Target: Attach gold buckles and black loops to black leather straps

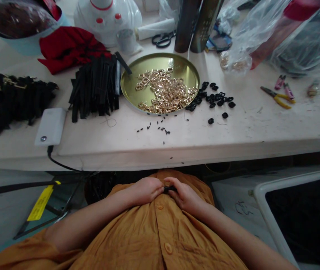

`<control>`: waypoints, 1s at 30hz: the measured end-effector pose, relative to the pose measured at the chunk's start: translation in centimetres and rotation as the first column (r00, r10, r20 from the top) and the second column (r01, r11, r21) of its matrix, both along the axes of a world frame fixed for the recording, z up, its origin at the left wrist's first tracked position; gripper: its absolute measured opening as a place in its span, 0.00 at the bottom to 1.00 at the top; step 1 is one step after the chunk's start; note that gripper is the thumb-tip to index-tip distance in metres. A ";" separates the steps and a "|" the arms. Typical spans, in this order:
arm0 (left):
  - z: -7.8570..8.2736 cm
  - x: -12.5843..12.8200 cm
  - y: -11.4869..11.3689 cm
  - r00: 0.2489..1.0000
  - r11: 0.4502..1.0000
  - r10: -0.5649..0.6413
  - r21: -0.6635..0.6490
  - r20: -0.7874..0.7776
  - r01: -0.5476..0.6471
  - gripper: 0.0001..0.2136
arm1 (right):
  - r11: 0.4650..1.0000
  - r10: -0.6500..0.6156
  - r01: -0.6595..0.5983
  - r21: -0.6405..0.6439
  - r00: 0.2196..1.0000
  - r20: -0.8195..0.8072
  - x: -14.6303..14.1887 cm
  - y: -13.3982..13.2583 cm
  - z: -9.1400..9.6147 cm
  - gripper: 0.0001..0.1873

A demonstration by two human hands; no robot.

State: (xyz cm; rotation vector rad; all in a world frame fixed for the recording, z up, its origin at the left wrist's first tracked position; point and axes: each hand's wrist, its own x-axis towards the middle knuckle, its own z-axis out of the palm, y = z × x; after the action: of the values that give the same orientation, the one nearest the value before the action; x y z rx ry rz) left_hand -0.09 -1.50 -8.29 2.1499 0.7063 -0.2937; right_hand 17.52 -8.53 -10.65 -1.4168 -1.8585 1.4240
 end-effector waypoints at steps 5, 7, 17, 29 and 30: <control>0.1 0.5 0.2 0.999 0.999 -0.023 0.028 -0.044 0.024 0.16 | 1.000 0.012 -0.011 0.010 0.994 -0.108 -0.5 -0.1 -0.2 0.20; 0.3 0.4 0.3 0.998 1.000 0.003 0.024 -0.059 -0.002 0.15 | 0.994 -0.101 0.095 -0.051 0.987 -0.124 -0.6 -0.2 -0.6 0.19; -0.2 -0.1 0.4 0.984 0.954 0.176 -0.241 -0.038 -0.180 0.12 | 0.921 -0.329 0.265 -0.287 0.922 -0.202 -0.4 -0.1 -1.3 0.15; -0.8 -0.3 0.3 0.965 0.893 0.256 -0.370 -0.051 -0.257 0.13 | 0.932 -0.297 0.255 -0.256 0.944 -0.143 -0.5 0.3 -0.4 0.13; -0.7 -0.4 0.3 0.969 0.895 0.244 -0.373 -0.042 -0.242 0.14 | 0.943 -0.277 0.241 -0.228 0.951 -0.139 -0.4 0.2 -0.4 0.14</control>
State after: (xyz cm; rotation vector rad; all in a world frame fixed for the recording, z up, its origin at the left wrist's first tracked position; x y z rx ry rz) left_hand -0.46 -1.19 -9.00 1.6775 0.8334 -0.2639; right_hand 17.14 -8.37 -11.08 -1.5200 -1.3920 1.5825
